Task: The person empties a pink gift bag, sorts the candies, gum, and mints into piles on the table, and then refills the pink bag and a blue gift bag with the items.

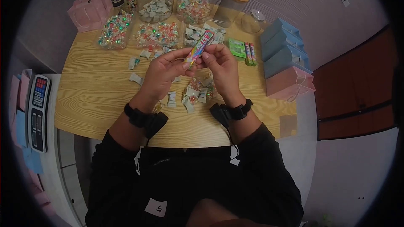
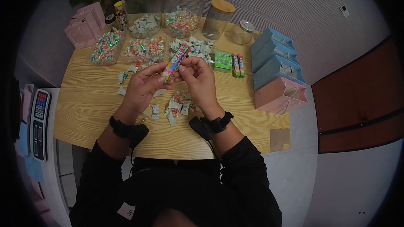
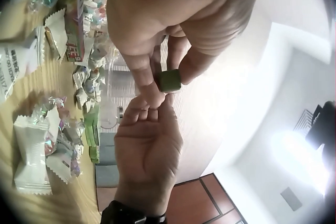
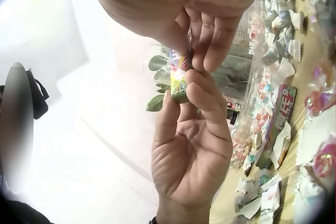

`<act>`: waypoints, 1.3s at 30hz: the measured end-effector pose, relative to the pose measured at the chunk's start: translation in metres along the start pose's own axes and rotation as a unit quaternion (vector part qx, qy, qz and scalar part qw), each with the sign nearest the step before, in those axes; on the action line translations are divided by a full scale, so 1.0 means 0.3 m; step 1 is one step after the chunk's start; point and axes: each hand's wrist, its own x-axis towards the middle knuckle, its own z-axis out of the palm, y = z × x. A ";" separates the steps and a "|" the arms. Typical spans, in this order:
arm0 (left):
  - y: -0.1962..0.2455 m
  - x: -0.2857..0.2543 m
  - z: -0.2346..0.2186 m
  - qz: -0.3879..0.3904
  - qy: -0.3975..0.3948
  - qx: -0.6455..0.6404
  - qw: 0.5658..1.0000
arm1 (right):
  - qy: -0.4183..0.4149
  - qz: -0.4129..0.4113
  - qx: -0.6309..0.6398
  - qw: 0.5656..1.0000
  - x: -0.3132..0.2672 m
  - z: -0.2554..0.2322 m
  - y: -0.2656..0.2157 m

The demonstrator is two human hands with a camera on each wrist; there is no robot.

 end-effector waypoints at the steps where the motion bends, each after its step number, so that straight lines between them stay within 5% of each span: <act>1: 0.001 0.000 -0.004 0.001 0.003 0.001 1.000 | -0.011 0.000 0.009 1.000 -0.001 0.000 -0.003; 10: -0.017 0.006 -0.030 -0.049 -0.029 -0.083 0.995 | -0.006 -0.015 0.004 1.000 -0.001 -0.014 0.011; 12: -0.020 0.005 -0.027 -0.057 0.009 0.019 0.998 | -0.010 -0.007 0.012 1.000 -0.002 -0.015 0.008; 17: -0.026 0.002 -0.020 -0.051 0.002 0.043 0.998 | -0.015 0.020 0.006 1.000 -0.009 -0.003 -0.002; 23: -0.031 0.010 -0.027 -0.024 0.010 0.018 1.000 | -0.050 0.004 -0.143 0.988 -0.033 0.029 -0.038; 25: -0.036 0.008 -0.030 -0.012 0.010 0.022 1.000 | -0.055 -0.157 -0.334 0.928 -0.036 0.048 -0.061; 29: -0.028 0.006 -0.029 -0.028 0.019 0.027 0.999 | -0.042 -0.201 -0.416 0.886 -0.031 0.027 -0.081; 31: -0.010 0.008 -0.018 -0.048 0.028 0.053 0.997 | -0.022 -0.179 -0.415 0.892 -0.015 -0.009 -0.117; 36: 0.030 0.006 -0.039 -0.047 0.058 0.143 0.987 | 0.278 -0.148 -0.395 0.863 0.114 -0.389 -0.105; 37: 0.032 0.007 -0.046 -0.052 0.073 0.145 0.985 | 0.279 -0.151 -0.399 0.860 0.117 -0.446 -0.098; 39: 0.036 0.010 -0.052 -0.054 0.085 0.145 0.984 | 0.326 -0.047 -0.484 0.811 0.124 -0.529 -0.078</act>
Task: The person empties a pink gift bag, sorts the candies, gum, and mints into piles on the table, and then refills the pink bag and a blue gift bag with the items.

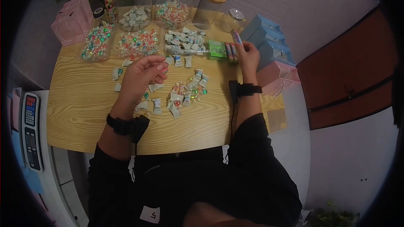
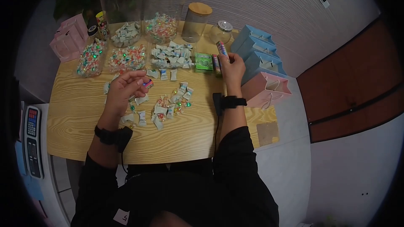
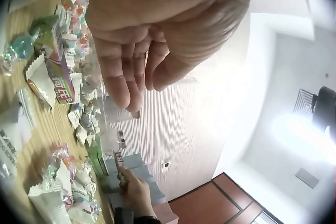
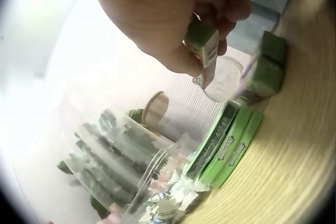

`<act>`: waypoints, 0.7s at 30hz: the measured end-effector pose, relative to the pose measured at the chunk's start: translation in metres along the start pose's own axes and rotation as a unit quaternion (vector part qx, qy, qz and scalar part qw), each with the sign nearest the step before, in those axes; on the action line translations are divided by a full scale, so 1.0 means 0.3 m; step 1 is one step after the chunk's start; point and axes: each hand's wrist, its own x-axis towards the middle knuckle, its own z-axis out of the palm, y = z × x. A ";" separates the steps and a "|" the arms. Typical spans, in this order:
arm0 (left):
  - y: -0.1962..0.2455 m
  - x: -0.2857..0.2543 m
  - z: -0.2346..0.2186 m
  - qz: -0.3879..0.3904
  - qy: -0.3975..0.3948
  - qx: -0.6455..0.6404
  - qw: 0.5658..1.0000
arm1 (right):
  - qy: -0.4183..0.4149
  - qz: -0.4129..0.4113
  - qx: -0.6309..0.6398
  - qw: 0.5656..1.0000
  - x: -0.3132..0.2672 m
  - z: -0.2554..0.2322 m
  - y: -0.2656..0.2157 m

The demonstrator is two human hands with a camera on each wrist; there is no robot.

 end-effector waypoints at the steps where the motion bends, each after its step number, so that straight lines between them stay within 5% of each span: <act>1: -0.001 -0.001 -0.001 -0.001 -0.002 0.004 1.000 | 0.009 -0.004 -0.041 0.999 0.004 0.015 0.041; 7: -0.007 0.001 -0.007 -0.005 -0.010 0.022 1.000 | -0.043 -0.038 -0.151 0.987 -0.004 0.024 0.069; 21: -0.009 0.003 -0.018 -0.005 -0.006 0.034 0.999 | -0.101 -0.025 -0.111 0.988 -0.017 -0.013 0.044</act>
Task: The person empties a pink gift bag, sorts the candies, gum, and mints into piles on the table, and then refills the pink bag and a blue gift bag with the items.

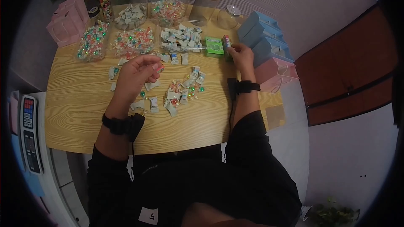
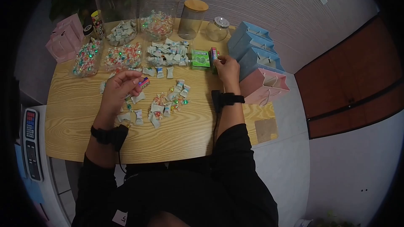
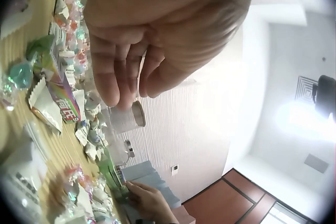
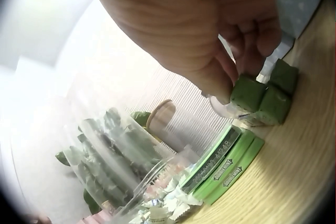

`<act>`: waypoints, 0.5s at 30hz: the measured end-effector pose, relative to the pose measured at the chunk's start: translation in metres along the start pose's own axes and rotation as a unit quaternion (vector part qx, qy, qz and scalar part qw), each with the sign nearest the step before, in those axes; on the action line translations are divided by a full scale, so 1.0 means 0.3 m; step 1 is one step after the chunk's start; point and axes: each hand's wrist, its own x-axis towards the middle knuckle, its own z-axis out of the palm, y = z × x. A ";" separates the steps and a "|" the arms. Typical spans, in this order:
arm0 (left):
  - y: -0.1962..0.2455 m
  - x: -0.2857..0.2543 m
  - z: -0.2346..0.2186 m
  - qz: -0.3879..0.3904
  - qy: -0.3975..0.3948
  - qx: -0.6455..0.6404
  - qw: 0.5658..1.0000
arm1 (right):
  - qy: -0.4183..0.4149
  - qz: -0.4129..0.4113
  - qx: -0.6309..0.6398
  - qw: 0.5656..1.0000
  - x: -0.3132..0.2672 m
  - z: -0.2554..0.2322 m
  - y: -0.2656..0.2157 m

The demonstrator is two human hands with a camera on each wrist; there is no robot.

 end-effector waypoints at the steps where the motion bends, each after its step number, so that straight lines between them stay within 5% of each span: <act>1: -0.008 0.003 -0.007 0.005 0.006 0.023 1.000 | -0.006 0.009 0.006 1.000 0.000 -0.002 0.001; 6: -0.042 0.019 -0.042 0.023 0.044 0.116 0.992 | -0.017 0.008 0.011 1.000 0.003 -0.006 0.010; 15: -0.026 0.009 -0.064 0.064 0.090 0.399 0.910 | -0.021 0.015 0.000 1.000 0.008 -0.005 0.027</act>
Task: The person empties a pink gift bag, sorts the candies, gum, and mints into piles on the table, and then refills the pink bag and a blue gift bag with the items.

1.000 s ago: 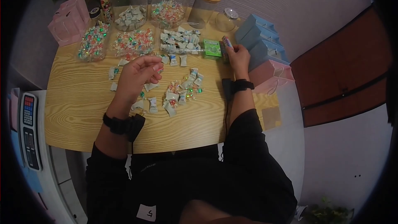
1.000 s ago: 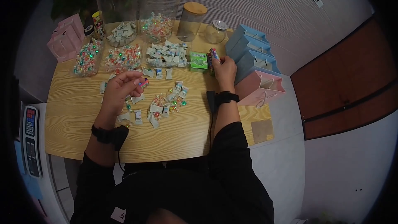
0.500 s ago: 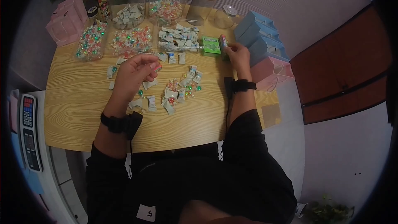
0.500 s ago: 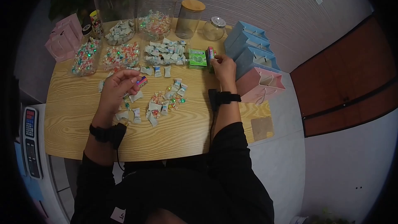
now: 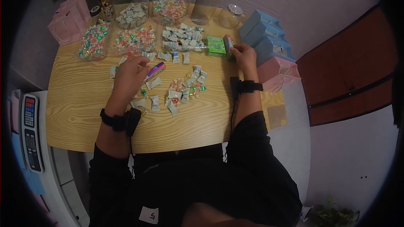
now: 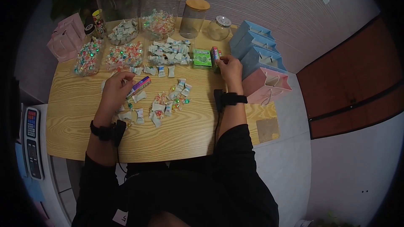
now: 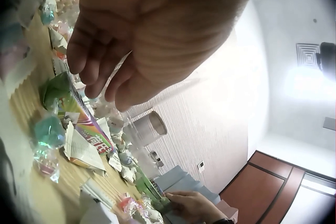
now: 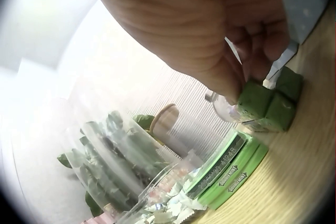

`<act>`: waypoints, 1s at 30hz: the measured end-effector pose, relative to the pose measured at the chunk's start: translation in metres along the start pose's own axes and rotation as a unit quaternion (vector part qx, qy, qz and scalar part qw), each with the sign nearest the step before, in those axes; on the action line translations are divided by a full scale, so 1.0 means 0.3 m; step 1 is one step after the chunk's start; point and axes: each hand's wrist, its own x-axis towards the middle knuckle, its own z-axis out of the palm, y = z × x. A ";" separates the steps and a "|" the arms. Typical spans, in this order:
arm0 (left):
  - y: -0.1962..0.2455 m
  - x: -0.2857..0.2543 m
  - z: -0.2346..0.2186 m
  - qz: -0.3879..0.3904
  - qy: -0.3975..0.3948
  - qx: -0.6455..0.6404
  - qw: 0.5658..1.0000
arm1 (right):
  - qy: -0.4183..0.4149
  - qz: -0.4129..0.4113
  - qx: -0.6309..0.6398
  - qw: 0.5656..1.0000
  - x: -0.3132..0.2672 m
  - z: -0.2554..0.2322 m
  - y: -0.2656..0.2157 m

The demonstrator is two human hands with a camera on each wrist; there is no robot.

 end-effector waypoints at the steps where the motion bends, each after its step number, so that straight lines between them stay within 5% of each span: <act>1: 0.010 -0.003 -0.002 -0.005 -0.006 0.019 1.000 | 0.001 -0.001 -0.009 1.000 -0.001 -0.002 -0.001; 17: -0.005 -0.019 -0.008 0.032 -0.078 0.194 0.977 | -0.027 0.008 -0.020 0.999 -0.025 -0.019 -0.036; 21: 0.018 -0.022 -0.010 0.022 -0.071 0.220 0.973 | 0.062 -0.070 -0.088 0.992 -0.055 -0.051 -0.119; 25: 0.055 -0.010 -0.020 -0.036 -0.101 0.029 0.994 | -0.026 -0.193 0.082 0.977 -0.151 -0.066 -0.317; 28: 0.034 -0.003 -0.007 -0.090 -0.151 -0.175 0.969 | -0.207 -0.306 0.137 0.919 -0.229 -0.046 -0.423; 30: 0.029 0.001 -0.004 -0.091 -0.170 -0.266 0.945 | -0.254 -0.301 0.177 0.902 -0.257 -0.002 -0.428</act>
